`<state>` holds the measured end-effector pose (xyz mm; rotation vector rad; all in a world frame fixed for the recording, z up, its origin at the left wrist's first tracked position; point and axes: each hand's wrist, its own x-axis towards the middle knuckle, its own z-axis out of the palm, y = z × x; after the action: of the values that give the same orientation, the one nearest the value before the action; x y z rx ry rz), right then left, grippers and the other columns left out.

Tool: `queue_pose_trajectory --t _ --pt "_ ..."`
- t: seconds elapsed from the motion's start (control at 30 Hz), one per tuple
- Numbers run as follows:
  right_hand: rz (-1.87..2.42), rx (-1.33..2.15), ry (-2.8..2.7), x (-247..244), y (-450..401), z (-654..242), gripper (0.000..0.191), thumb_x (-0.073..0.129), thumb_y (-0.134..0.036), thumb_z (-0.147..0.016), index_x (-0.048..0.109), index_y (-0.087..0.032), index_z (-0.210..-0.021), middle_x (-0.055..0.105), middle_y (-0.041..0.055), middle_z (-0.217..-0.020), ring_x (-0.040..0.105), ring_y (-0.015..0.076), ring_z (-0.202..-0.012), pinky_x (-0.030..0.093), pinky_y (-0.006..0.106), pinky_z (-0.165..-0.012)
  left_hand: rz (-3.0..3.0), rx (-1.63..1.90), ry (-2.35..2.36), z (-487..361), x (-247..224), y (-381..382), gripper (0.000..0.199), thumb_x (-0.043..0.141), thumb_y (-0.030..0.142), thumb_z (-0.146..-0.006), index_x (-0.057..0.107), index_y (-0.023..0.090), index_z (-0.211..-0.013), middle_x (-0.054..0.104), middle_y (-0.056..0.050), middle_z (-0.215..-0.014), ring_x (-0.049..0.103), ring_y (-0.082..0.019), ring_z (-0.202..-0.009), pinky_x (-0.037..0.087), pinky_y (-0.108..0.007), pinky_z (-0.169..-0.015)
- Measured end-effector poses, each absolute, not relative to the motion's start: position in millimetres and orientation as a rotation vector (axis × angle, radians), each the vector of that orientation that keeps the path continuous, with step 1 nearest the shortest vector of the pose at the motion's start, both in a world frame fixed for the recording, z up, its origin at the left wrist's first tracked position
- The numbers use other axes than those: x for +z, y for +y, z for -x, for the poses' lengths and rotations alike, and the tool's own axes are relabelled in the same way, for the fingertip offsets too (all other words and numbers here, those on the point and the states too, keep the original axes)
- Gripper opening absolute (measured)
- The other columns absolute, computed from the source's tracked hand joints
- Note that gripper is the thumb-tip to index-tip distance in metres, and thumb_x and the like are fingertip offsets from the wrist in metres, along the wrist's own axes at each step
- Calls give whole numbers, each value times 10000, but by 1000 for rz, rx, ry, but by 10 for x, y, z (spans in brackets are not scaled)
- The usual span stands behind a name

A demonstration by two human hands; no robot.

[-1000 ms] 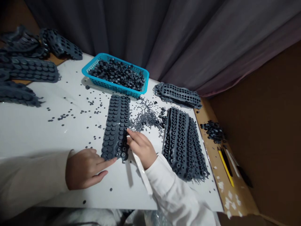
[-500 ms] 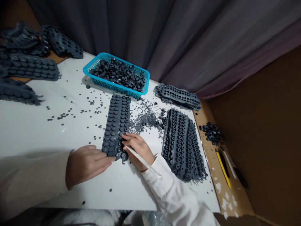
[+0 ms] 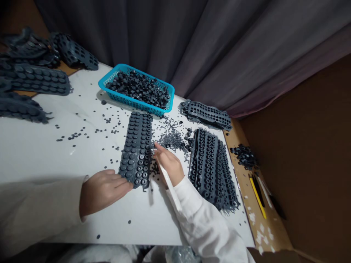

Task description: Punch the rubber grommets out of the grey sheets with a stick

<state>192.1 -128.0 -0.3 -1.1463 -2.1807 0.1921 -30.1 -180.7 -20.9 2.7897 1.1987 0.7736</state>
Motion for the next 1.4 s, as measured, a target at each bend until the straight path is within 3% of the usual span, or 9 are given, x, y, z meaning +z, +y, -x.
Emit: queue_pose_trajectory --t 0.17,0.33,0.5,0.7,0.9,1.07,1.4 --pt "1261 220 -2080 186 -1274 -1907 83 507 -218 -898 582 -194 -923 611 151 -1235 571 258 -1152 485 423 -919 -2860 739 1001 356 -123 -1730 293 411 186 -957 623 219 -757 559 28 -581 523 -149 -556 310 -327 -543" --pt "1141 635 -2063 222 -1354 -1804 67 530 -224 -892 586 -199 -920 657 124 -1148 590 223 -1105 483 406 -923 -2874 711 1080 311 -47 -1730 384 366 146 -952 548 196 -617 507 5 -541 483 -164 -523 293 -327 -547" --pt "1085 774 -2070 163 -1384 -1751 70 541 -245 -893 594 -201 -898 691 116 -1087 573 225 -1119 483 418 -922 -2891 671 1070 293 -48 -1723 346 372 102 -932 523 192 -633 517 4 -571 495 -176 -531 312 -333 -562" --pt "1047 785 -2081 117 -1349 -1754 52 552 -241 -886 596 -214 -892 693 111 -1068 602 217 -1046 494 398 -890 -2893 700 996 309 -92 -1679 352 351 80 -936 517 192 -646 520 12 -570 493 -172 -525 306 -328 -552" --pt "1065 851 -2037 116 -1357 -1769 67 547 -248 -891 601 -208 -899 683 112 -1066 618 212 -1012 502 391 -868 -2856 765 904 351 -118 -1683 296 381 263 -976 578 193 -765 569 22 -653 524 -159 -600 314 -314 -588" --pt "1066 774 -2049 116 -1354 -1744 79 533 -252 -899 600 -209 -894 695 111 -1048 618 214 -990 505 396 -844 -2855 834 1031 296 -82 -1702 348 416 141 -942 557 201 -629 496 19 -556 460 -167 -536 277 -331 -559" --pt "980 592 -2175 84 -1344 -1748 45 537 -200 -884 578 -213 -897 703 91 -1067 588 196 -916 509 364 -789 -2888 842 958 284 -105 -1692 351 396 96 -934 544 191 -631 501 12 -570 469 -172 -535 287 -329 -548"
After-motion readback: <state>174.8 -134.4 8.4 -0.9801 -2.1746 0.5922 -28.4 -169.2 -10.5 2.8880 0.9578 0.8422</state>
